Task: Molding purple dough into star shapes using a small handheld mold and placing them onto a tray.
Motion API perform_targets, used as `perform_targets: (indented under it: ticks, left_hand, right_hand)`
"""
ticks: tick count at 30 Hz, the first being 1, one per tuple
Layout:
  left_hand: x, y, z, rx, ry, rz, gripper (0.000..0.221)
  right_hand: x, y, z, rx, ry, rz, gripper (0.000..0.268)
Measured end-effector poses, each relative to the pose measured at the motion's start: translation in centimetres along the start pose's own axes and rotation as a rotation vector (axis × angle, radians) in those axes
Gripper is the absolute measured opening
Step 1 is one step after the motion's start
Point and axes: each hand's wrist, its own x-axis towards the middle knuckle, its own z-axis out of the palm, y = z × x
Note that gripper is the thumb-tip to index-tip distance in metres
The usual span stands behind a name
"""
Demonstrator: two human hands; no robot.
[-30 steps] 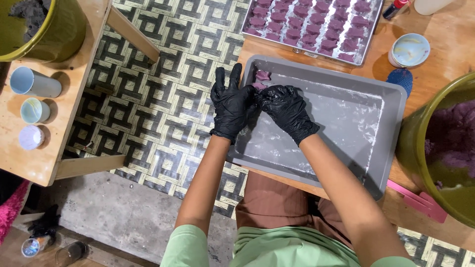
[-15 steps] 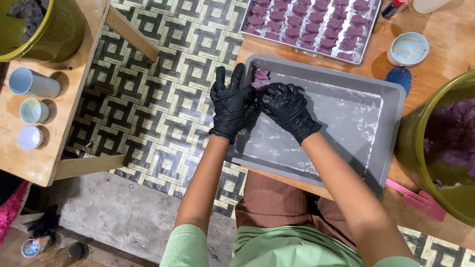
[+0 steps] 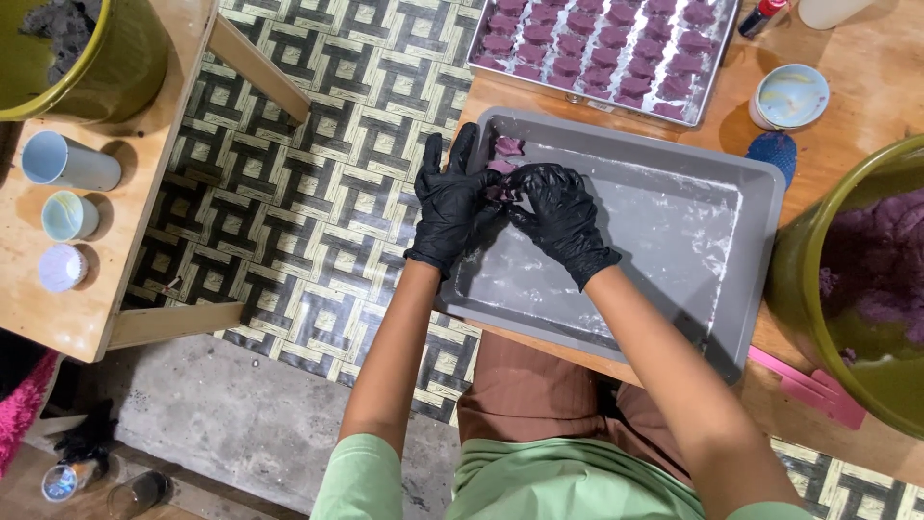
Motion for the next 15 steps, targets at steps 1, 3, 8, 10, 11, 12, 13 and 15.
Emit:
perform_targets:
  ticks: [1, 3, 8, 10, 11, 12, 13, 15]
  left_hand:
    - [0.2, 0.0, 0.0, -0.005, 0.004, -0.001, 0.051]
    - [0.2, -0.1, -0.1, -0.011, 0.007, -0.002, 0.051]
    - [-0.3, -0.2, -0.6, -0.034, 0.024, -0.006, 0.05]
    - [-0.5, -0.4, -2.8, -0.099, 0.103, 0.043, 0.046]
    - [-0.7, -0.6, -3.8, -0.164, 0.182, 0.09, 0.043]
    - [-1.4, -0.5, -4.4, -0.164, 0.181, 0.092, 0.043]
    - [-2.0, -0.4, -4.9, -0.127, 0.225, 0.109, 0.041]
    - [-3.8, 0.7, -5.2, -0.089, 0.269, 0.127, 0.038]
  right_hand:
    - [-0.3, -0.2, 0.3, -0.005, 0.038, 0.023, 0.051]
    - [-0.4, -0.2, -0.1, -0.01, 0.075, 0.047, 0.055]
    - [0.5, -0.4, -4.3, 0.449, 0.035, 0.177, 0.051]
    - [1.7, -1.9, -7.9, 0.548, -0.083, 0.508, 0.05]
    - [2.2, -2.7, -9.7, 0.64, -0.206, 0.841, 0.058]
    - [2.1, -3.4, -11.9, 0.64, -0.204, 0.842, 0.058]
    - [2.0, -4.1, -14.1, 0.888, -0.062, 0.768, 0.056]
    - [2.4, -5.7, -19.4, 1.13, 0.086, 0.68, 0.053]
